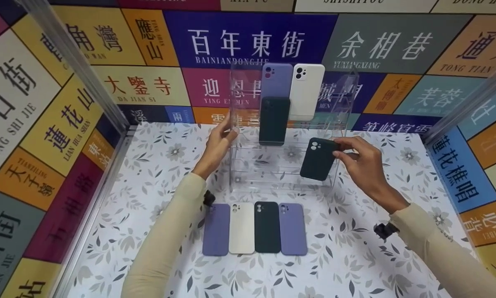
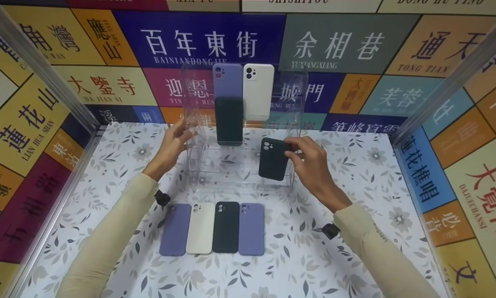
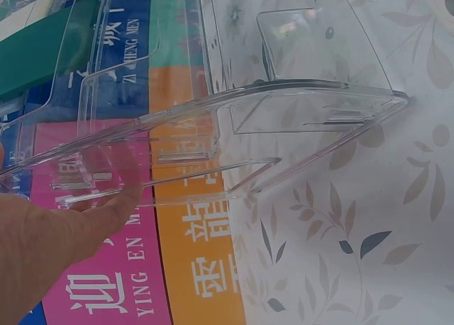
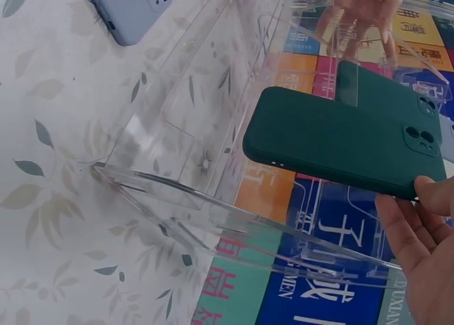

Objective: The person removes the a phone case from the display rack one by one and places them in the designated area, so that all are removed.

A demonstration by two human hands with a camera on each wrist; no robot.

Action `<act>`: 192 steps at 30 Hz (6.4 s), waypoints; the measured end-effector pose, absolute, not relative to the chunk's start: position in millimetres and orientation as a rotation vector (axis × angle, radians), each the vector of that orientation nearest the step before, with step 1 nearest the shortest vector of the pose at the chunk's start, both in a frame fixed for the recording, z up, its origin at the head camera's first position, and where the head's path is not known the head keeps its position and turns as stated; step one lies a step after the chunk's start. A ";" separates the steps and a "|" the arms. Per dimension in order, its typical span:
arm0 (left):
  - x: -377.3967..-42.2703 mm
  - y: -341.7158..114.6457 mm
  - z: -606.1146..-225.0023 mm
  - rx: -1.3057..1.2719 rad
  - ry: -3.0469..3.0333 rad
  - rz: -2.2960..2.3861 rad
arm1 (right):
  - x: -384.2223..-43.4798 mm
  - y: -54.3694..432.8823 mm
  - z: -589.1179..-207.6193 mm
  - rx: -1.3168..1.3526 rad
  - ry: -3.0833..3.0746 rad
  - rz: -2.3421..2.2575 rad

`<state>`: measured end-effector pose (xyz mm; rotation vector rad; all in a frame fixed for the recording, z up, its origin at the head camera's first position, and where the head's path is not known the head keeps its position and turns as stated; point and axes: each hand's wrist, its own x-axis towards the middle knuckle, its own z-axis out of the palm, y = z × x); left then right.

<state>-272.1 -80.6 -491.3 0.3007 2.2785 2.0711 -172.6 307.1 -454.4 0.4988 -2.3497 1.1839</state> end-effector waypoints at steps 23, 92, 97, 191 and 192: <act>-273.1 -79.8 -491.4 0.330 2.255 2.108 | -135.6 334.0 -492.3 0.428 -2.378 1.261; -272.2 -80.2 -488.2 0.272 2.324 2.055 | -106.2 339.9 -579.1 0.192 -2.865 1.646; -272.9 -79.9 -488.6 0.257 2.324 2.058 | -105.2 338.2 -582.2 0.158 -2.894 1.640; -270.7 -81.0 -491.6 0.267 2.273 2.092 | -169.1 326.2 -474.2 0.316 -2.535 1.289; -270.9 -80.8 -491.5 0.270 2.278 2.089 | -170.9 325.2 -472.6 0.319 -2.528 1.292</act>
